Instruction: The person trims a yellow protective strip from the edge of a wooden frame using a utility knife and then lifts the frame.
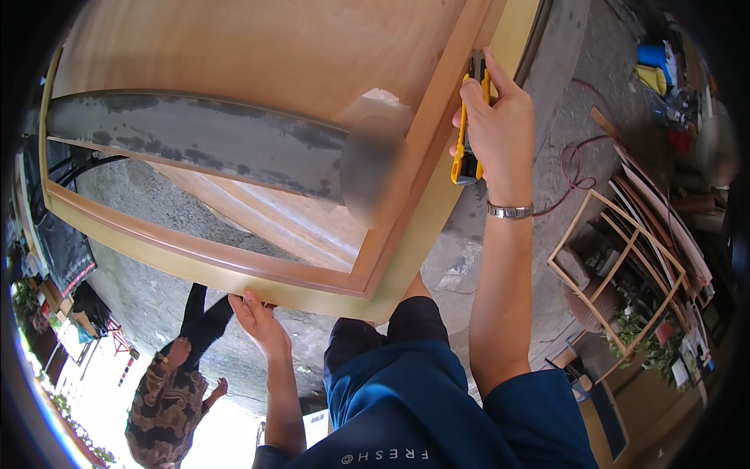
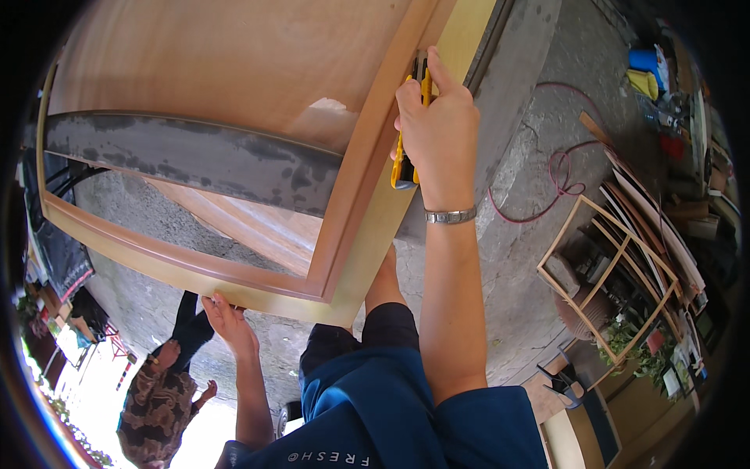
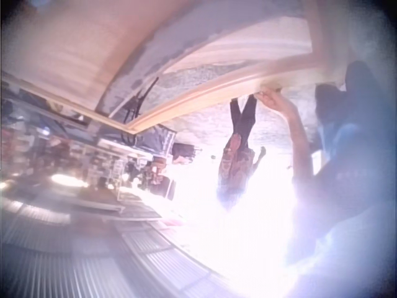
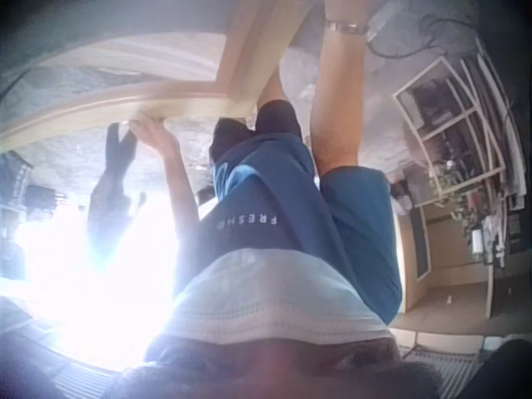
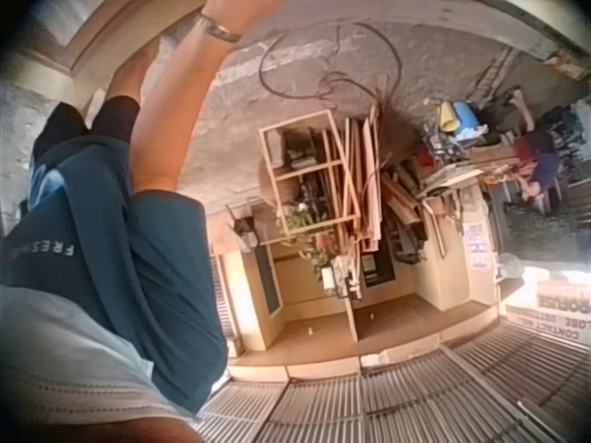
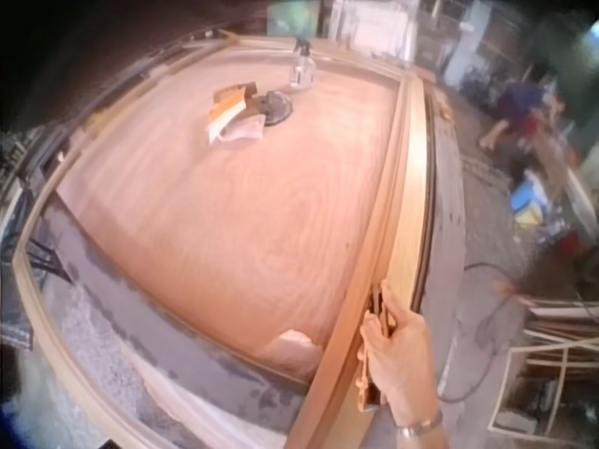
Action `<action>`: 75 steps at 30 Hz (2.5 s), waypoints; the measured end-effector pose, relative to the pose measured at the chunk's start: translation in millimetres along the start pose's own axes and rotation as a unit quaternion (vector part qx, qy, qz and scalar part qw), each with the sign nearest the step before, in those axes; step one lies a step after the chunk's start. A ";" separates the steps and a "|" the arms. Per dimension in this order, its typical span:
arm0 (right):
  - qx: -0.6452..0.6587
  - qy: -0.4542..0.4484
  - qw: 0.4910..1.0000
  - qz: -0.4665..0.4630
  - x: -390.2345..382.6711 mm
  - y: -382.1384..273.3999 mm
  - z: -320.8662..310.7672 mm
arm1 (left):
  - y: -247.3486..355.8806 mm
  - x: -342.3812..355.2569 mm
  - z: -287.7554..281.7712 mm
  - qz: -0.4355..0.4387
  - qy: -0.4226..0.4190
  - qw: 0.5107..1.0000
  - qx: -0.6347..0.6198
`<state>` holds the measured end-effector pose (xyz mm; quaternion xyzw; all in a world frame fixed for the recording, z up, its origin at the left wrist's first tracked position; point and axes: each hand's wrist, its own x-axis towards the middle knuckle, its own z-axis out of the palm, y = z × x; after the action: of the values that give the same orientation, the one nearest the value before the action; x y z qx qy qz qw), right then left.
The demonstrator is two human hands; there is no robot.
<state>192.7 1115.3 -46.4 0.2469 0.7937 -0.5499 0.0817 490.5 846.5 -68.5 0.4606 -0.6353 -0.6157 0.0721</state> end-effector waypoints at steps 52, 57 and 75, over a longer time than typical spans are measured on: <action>-0.034 0.015 0.999 -0.005 -112.8 52.5 20.0 | -2.1 4.1 -5.8 0.019 -0.036 0.999 -0.005; -0.043 0.025 0.999 -0.013 -123.2 58.7 22.4 | -0.1 2.9 -5.1 0.024 -0.047 0.999 0.002; -0.043 0.025 0.999 -0.009 -159.9 74.5 25.9 | -0.4 2.2 -6.6 0.036 -0.070 0.997 0.011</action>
<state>363.1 1063.7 -54.2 0.2498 0.8205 -0.5098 0.0676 493.8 840.4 -68.3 0.3942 -0.6614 -0.6365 0.0447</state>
